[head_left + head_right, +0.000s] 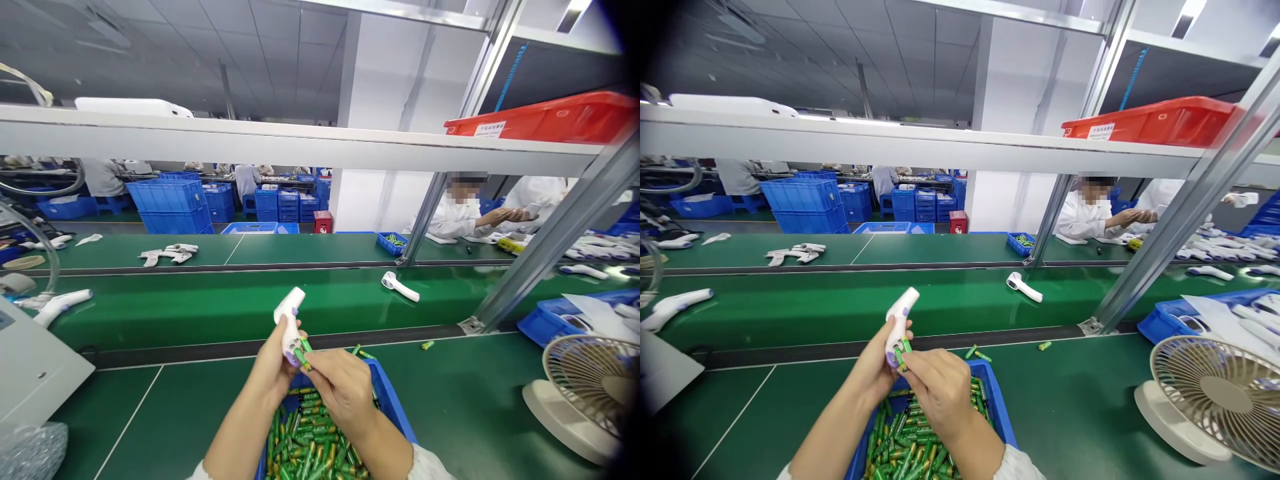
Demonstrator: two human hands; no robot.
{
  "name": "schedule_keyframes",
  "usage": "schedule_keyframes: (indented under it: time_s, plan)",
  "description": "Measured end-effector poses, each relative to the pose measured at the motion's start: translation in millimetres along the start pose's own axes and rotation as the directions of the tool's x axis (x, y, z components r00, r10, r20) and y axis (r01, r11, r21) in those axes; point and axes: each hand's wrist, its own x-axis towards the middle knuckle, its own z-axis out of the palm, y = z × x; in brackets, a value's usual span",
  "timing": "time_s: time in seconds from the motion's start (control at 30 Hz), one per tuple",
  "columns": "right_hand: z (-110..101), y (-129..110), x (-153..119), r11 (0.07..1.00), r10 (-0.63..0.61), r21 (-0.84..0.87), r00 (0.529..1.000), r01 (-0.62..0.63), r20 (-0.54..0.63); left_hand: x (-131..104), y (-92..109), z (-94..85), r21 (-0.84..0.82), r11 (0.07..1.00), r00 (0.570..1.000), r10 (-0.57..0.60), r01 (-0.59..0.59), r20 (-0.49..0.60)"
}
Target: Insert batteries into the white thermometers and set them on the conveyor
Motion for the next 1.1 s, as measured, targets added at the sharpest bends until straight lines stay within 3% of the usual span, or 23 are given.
schedule_keyframes:
  time_s: [0.1,0.2,0.47,0.6,0.7,0.83,0.93,1.1]
  plan:
    - [-1,-1,3,1.000,0.011,-0.009,1.000,-0.011,0.027,-13,-10,7.4,-0.119,0.990,0.996,-0.068,0.074,0.056]
    - [0,-2,4,1.000,0.024,-0.016,0.999,-0.024,0.040,-14,-8,4.7,-0.161,0.984,0.996,-0.064,0.074,0.070]
    - [-1,1,5,0.985,-0.097,-0.139,0.994,0.103,0.051,-17,-3,3.6,-0.005,1.000,1.000,0.019,-0.019,-0.004]
    - [0,1,7,0.965,-0.207,-0.163,0.978,0.207,0.018,-17,-3,3.2,-0.028,1.000,1.000,0.002,-0.002,-0.006]
    - [2,1,7,0.965,-0.205,-0.154,0.977,0.213,0.062,-16,-3,2.7,-0.033,0.999,1.000,0.005,-0.006,-0.018]
    - [6,3,3,0.983,-0.122,-0.134,0.991,0.127,0.051,-16,-3,0.2,0.009,1.000,0.999,0.028,-0.027,-0.028]
    - [9,5,0,1.000,0.007,-0.022,0.999,-0.006,0.043,-14,-3,-2.5,0.067,0.996,0.998,0.057,-0.055,-0.033]
    - [13,7,-4,0.959,0.218,0.161,0.970,-0.234,0.110,-13,-2,-3.4,0.145,0.987,0.996,0.072,-0.064,-0.046]
